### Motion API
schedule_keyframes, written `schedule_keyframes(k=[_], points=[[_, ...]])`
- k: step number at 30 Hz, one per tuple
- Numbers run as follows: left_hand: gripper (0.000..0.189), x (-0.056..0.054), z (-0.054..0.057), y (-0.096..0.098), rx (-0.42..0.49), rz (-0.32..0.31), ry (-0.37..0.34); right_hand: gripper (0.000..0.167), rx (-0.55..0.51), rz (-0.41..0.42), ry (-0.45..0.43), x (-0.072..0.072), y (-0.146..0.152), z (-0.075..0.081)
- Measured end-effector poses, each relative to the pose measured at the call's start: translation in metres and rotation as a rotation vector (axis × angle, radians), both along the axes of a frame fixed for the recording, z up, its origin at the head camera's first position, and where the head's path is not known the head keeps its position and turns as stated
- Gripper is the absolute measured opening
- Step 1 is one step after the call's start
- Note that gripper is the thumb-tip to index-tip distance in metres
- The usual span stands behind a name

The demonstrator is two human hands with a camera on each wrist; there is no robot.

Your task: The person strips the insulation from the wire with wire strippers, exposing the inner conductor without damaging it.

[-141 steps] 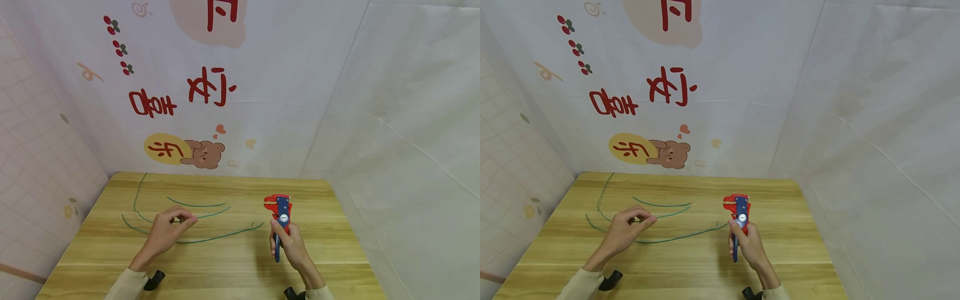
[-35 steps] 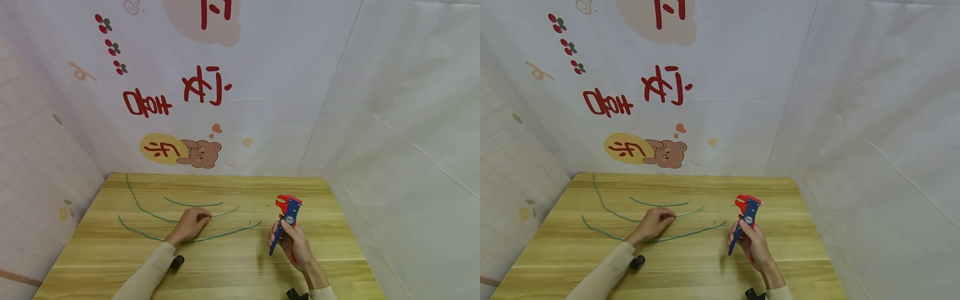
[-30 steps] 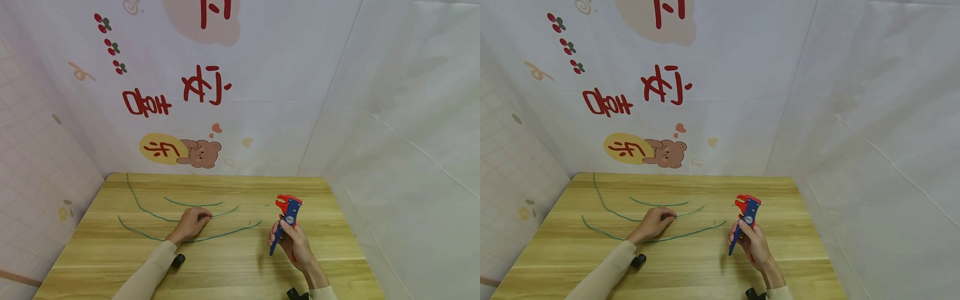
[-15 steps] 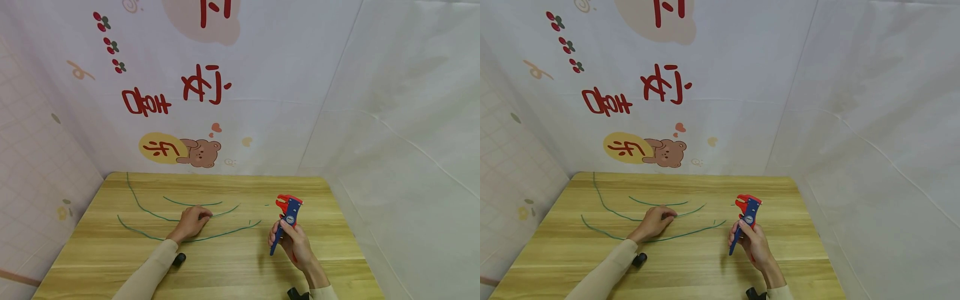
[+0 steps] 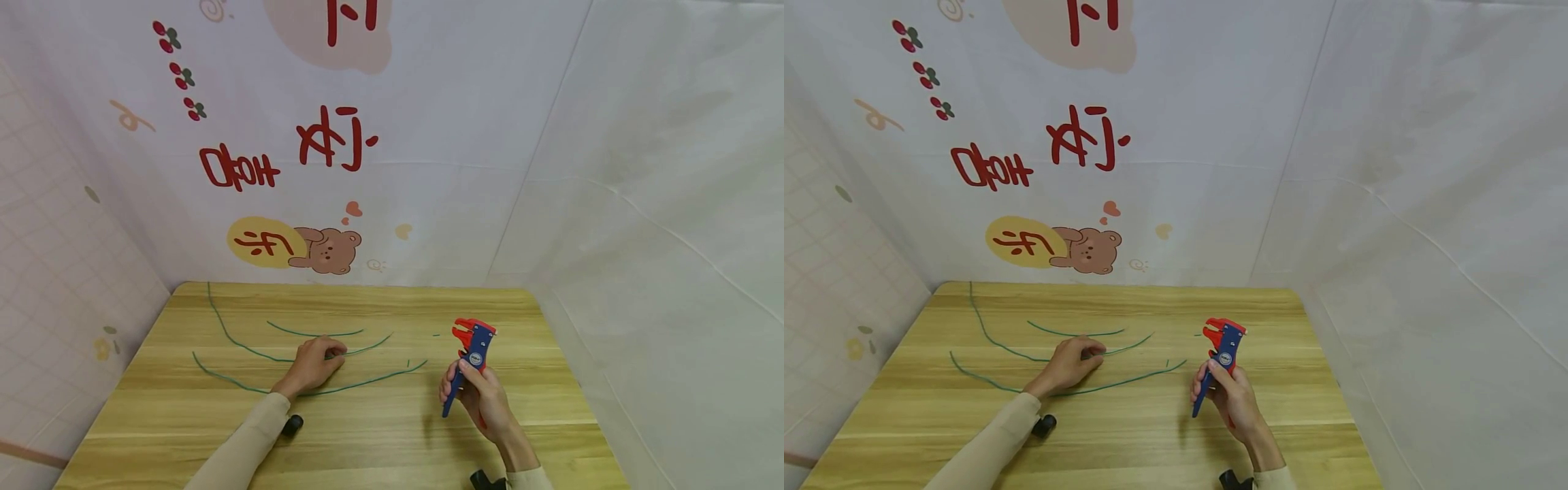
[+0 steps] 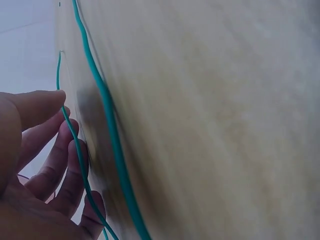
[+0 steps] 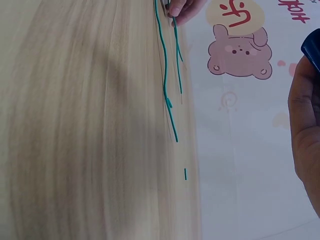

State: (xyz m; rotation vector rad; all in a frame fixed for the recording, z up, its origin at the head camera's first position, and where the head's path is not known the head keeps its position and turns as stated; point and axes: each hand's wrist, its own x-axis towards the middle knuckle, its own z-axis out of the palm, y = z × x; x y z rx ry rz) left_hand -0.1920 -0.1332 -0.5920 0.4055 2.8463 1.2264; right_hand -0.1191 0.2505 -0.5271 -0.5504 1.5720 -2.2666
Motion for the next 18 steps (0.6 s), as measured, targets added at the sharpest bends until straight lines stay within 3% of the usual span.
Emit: schedule_keyframes(k=[7, 18], points=[[0.029, 0.004, 0.002, -0.001, 0.023, -0.001, -0.012, 0.041, -0.004, -0.008, -0.007, 0.000, 0.001, -0.002], [0.037, 0.013, 0.006, 0.000, 0.015, -0.046, 0.065, 0.041, 0.000, -0.015, -0.010, 0.000, 0.003, -0.004]])
